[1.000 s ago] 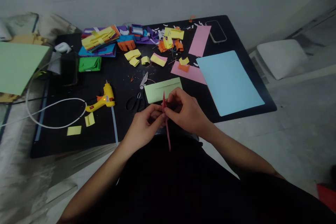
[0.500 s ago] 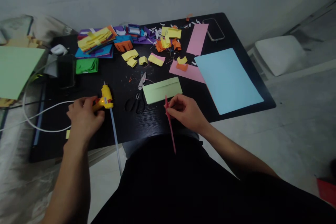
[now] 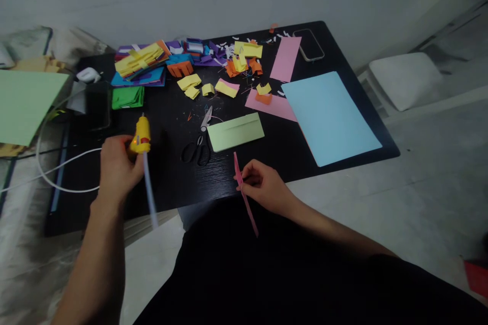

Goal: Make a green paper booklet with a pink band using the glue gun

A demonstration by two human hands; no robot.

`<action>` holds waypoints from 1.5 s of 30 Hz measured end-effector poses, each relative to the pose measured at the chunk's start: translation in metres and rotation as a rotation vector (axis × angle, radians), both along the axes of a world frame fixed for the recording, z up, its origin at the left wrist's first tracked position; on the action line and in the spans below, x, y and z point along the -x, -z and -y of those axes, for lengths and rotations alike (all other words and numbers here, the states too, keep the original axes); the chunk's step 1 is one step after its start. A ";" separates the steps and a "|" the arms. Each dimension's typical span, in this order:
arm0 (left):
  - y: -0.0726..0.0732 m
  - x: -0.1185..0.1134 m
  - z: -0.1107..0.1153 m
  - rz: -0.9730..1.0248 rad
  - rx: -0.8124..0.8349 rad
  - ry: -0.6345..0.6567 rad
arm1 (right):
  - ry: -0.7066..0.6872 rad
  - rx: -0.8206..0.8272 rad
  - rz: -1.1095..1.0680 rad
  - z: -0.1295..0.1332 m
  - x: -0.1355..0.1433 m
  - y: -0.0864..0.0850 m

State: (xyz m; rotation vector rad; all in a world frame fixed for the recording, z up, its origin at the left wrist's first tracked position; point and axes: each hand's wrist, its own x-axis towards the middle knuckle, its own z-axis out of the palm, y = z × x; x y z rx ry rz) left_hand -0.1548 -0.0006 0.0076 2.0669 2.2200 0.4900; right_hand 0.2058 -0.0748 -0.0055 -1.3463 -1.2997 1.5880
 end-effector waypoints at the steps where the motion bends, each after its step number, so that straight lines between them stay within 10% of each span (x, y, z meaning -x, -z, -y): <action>1: -0.004 -0.001 0.001 0.032 -0.019 -0.033 | 0.011 -0.005 0.001 -0.001 0.000 0.000; 6: -0.031 -0.017 0.018 0.350 0.004 -0.140 | 0.074 -0.045 0.006 -0.013 -0.002 -0.006; 12: -0.045 -0.064 0.055 0.636 0.247 0.138 | 0.068 -0.102 0.027 -0.029 -0.005 -0.014; 19: -0.033 -0.094 0.065 0.565 0.297 0.382 | 0.021 -0.133 0.029 -0.033 0.001 -0.019; 45: -0.027 -0.097 0.061 0.438 0.158 0.352 | -0.009 -0.023 -0.085 -0.037 0.001 -0.021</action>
